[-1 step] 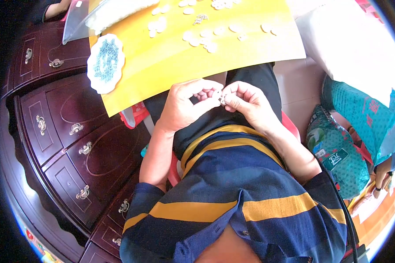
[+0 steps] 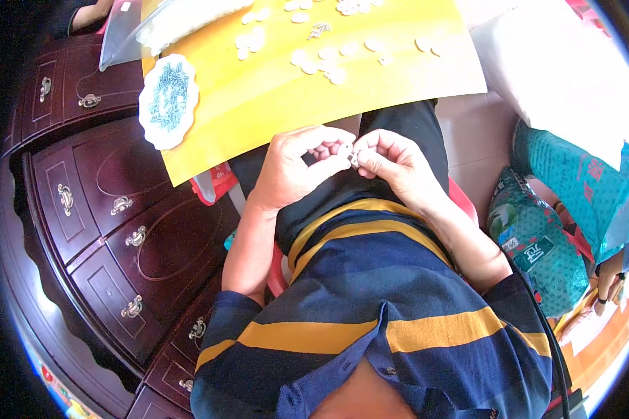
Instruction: Assembling small white plastic components with metal inserts by hand on a table.
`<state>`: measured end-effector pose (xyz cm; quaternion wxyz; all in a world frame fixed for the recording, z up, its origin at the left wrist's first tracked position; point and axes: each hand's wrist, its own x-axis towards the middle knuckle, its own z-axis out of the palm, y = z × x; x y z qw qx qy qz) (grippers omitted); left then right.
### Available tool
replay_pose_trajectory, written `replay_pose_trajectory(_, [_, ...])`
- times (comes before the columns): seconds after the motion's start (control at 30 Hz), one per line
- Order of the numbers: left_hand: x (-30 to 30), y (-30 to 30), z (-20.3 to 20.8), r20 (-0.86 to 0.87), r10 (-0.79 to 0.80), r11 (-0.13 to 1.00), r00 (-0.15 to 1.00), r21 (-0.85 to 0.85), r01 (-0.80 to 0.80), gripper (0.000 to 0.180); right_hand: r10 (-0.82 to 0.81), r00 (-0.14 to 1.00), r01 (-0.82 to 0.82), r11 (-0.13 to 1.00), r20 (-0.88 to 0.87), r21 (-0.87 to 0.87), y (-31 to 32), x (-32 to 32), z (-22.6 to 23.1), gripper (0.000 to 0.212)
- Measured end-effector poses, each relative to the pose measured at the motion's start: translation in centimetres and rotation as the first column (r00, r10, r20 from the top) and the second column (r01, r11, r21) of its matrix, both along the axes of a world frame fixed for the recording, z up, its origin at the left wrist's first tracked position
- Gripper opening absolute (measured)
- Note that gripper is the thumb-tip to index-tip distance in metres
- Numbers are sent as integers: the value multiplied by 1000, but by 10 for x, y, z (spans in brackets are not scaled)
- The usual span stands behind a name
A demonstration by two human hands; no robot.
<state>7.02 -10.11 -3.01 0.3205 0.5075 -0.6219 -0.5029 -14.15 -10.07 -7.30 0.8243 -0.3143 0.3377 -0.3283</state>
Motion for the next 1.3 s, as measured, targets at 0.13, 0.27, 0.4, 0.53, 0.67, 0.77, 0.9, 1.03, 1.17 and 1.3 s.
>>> replay_pose_trajectory(0.13, [0,-1,0,23,-23,1000,999,-12,24,25,4,1000,-4,1000,-27,-19,0,0,-1,12])
replay_pose_trajectory(0.27, [-3,-1,-1,10,-46,999,999,0,46,22,7,999,-6,1000,-42,21,1,0,-1,13])
replay_pose_trajectory(0.4, [-3,1,-3,-2,-40,998,999,39,40,22,17,999,-16,1000,-47,16,2,0,-2,13])
replay_pose_trajectory(0.53, [-3,0,-5,7,-50,997,999,56,49,20,51,997,-48,998,-64,33,0,-1,1,13])
replay_pose_trajectory(0.67, [-5,0,-1,20,-66,997,998,33,65,30,45,999,-44,996,-14,80,-1,-1,3,14])
replay_pose_trajectory(0.77, [-15,1,4,136,-43,994,990,-98,56,40,0,1000,0,997,-3,71,-1,-1,3,15])
replay_pose_trajectory(0.9, [-29,7,4,383,86,920,920,-385,74,46,-63,997,54,988,52,147,-1,3,8,15])
replay_pose_trajectory(1.03, [-30,7,-3,448,148,837,882,-532,130,36,-108,989,89,980,101,176,2,3,-3,13])
replay_pose_trajectory(1.17, [-31,6,-3,431,142,838,891,-531,124,30,-89,988,59,974,129,219,2,-2,-5,15])
replay_pose_trajectory(1.3, [-33,5,0,423,131,850,897,-514,118,26,-98,988,70,972,117,223,2,-2,-6,16])
